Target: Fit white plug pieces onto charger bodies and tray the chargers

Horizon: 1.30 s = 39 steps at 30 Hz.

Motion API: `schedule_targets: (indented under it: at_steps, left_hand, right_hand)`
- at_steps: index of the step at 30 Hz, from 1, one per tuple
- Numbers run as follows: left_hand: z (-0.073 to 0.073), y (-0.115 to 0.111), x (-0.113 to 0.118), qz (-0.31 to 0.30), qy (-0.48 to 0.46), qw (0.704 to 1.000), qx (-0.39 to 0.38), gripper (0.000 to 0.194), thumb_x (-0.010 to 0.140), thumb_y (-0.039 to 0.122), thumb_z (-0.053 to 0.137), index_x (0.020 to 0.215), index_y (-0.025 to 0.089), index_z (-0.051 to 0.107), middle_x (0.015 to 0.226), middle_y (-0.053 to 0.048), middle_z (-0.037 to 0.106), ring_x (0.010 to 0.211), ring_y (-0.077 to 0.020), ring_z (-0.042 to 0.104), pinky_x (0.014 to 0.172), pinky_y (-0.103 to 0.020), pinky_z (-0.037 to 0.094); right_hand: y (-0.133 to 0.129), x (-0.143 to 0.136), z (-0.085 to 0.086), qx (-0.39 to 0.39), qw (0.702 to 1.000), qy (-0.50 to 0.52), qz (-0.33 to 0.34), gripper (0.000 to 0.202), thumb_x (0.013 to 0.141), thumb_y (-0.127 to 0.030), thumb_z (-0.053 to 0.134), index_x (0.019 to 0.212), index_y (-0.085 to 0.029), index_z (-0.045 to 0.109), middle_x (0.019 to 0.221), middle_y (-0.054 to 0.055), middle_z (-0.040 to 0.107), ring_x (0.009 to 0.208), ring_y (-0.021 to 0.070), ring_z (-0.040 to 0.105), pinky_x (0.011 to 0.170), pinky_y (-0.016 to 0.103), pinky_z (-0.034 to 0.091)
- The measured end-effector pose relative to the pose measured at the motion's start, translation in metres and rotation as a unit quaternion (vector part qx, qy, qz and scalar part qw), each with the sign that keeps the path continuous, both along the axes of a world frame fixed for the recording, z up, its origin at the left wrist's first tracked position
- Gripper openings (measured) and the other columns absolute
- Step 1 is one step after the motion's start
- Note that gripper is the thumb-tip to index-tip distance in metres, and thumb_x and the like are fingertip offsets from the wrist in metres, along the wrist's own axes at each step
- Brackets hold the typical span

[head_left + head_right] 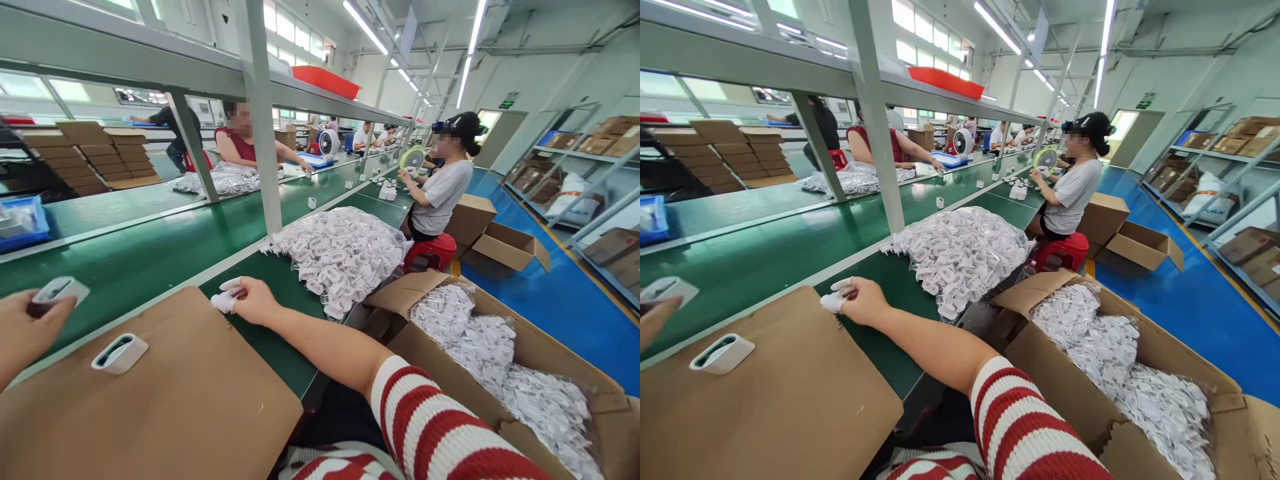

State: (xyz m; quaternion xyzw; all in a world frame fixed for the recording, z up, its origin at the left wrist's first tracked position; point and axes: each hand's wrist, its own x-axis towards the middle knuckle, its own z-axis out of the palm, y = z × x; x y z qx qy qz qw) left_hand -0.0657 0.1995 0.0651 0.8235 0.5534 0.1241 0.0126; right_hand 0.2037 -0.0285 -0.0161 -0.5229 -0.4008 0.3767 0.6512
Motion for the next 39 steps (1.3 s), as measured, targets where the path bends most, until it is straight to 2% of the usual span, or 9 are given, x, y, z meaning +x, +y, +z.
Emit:
schedule_targets:
  at_steps: [2,5,7,10,16,28,31,35,39]
  left_hand:
    - [0.015,-0.054,0.007,0.0,-0.031,0.999,0.025,0.042,0.092,0.06,0.039,0.102,0.023,0.056,0.085,0.0,0.058,0.074,-0.0186,0.051,0.062,-0.024,0.036]
    - [0.021,-0.139,0.022,-0.115,-0.12,0.986,-0.026,0.047,0.089,0.053,0.054,0.121,0.02,0.062,0.106,-0.001,0.065,0.082,-0.0162,0.057,0.072,-0.024,0.041]
    - [0.01,-0.182,0.033,-0.193,-0.149,0.965,-0.097,0.045,0.091,0.054,0.055,0.118,0.019,0.066,0.102,-0.002,0.067,0.08,-0.0164,0.056,0.072,-0.026,0.041]
    - [-0.022,-0.215,0.039,-0.248,-0.18,0.941,-0.144,0.044,0.094,0.056,0.051,0.107,0.017,0.069,0.093,-0.005,0.067,0.078,-0.0191,0.055,0.072,-0.03,0.042]
    - [-0.068,-0.221,0.033,-0.252,-0.266,0.917,-0.159,0.047,0.089,0.052,0.061,0.119,0.016,0.064,0.109,-0.009,0.066,0.093,-0.0237,0.061,0.083,-0.035,0.049]
    - [-0.074,-0.216,0.035,-0.253,-0.309,0.896,-0.192,0.042,0.085,0.058,0.068,0.098,0.018,0.071,0.093,-0.006,0.064,0.081,-0.0206,0.059,0.069,-0.032,0.046]
    - [-0.077,-0.215,0.035,-0.261,-0.321,0.889,-0.197,0.039,0.086,0.055,0.068,0.097,0.018,0.07,0.09,-0.005,0.063,0.078,-0.0197,0.059,0.068,-0.032,0.046]
    - [-0.078,-0.214,0.035,-0.273,-0.33,0.881,-0.199,0.035,0.086,0.052,0.069,0.092,0.017,0.07,0.088,-0.005,0.063,0.077,-0.0196,0.059,0.068,-0.033,0.045]
    - [-0.077,-0.214,0.035,-0.286,-0.327,0.879,-0.197,0.034,0.087,0.052,0.067,0.09,0.018,0.07,0.09,-0.005,0.063,0.079,-0.0198,0.06,0.069,-0.033,0.045]
  right_hand:
    - [-0.005,-0.001,0.003,0.01,0.997,0.073,0.002,0.039,0.056,-0.031,0.092,0.087,-0.019,0.074,0.079,-0.001,0.073,0.071,0.0143,0.065,0.07,0.027,0.055]
    - [-0.017,-0.005,0.01,0.031,0.988,0.15,0.025,0.042,0.054,-0.032,0.092,0.09,-0.019,0.075,0.084,-0.001,0.074,0.073,0.0123,0.064,0.069,0.024,0.052]
    - [-0.024,-0.006,0.014,0.028,0.983,0.176,0.05,0.041,0.057,-0.033,0.091,0.093,-0.02,0.076,0.089,0.0,0.075,0.074,0.011,0.063,0.066,0.022,0.05]
    - [-0.031,-0.009,0.017,0.011,0.979,0.187,0.081,0.04,0.059,-0.033,0.091,0.095,-0.021,0.077,0.091,0.0,0.074,0.072,0.0099,0.06,0.062,0.022,0.047]
    - [-0.039,-0.019,0.015,-0.014,0.987,0.125,0.096,0.042,0.061,-0.036,0.089,0.099,-0.021,0.075,0.093,0.001,0.073,0.075,0.0118,0.061,0.064,0.025,0.048]
    - [-0.054,-0.029,0.016,0.069,0.978,-0.159,0.115,0.027,0.079,-0.035,0.082,0.101,-0.024,0.072,0.101,0.003,0.069,0.088,0.0168,0.066,0.079,0.033,0.056]
    - [-0.059,-0.035,0.02,0.111,0.938,-0.316,0.084,0.011,0.088,-0.028,0.071,0.098,-0.023,0.074,0.095,0.003,0.063,0.08,0.0155,0.06,0.072,0.032,0.053]
    - [-0.059,-0.04,0.028,0.132,0.85,-0.504,0.081,0.012,0.091,-0.018,0.06,0.09,-0.021,0.071,0.083,0.003,0.057,0.079,0.0192,0.051,0.07,0.033,0.046]
    - [-0.056,-0.039,0.031,0.131,0.808,-0.567,0.094,0.015,0.089,-0.012,0.056,0.088,-0.021,0.068,0.084,0.004,0.058,0.082,0.0208,0.05,0.072,0.033,0.043]
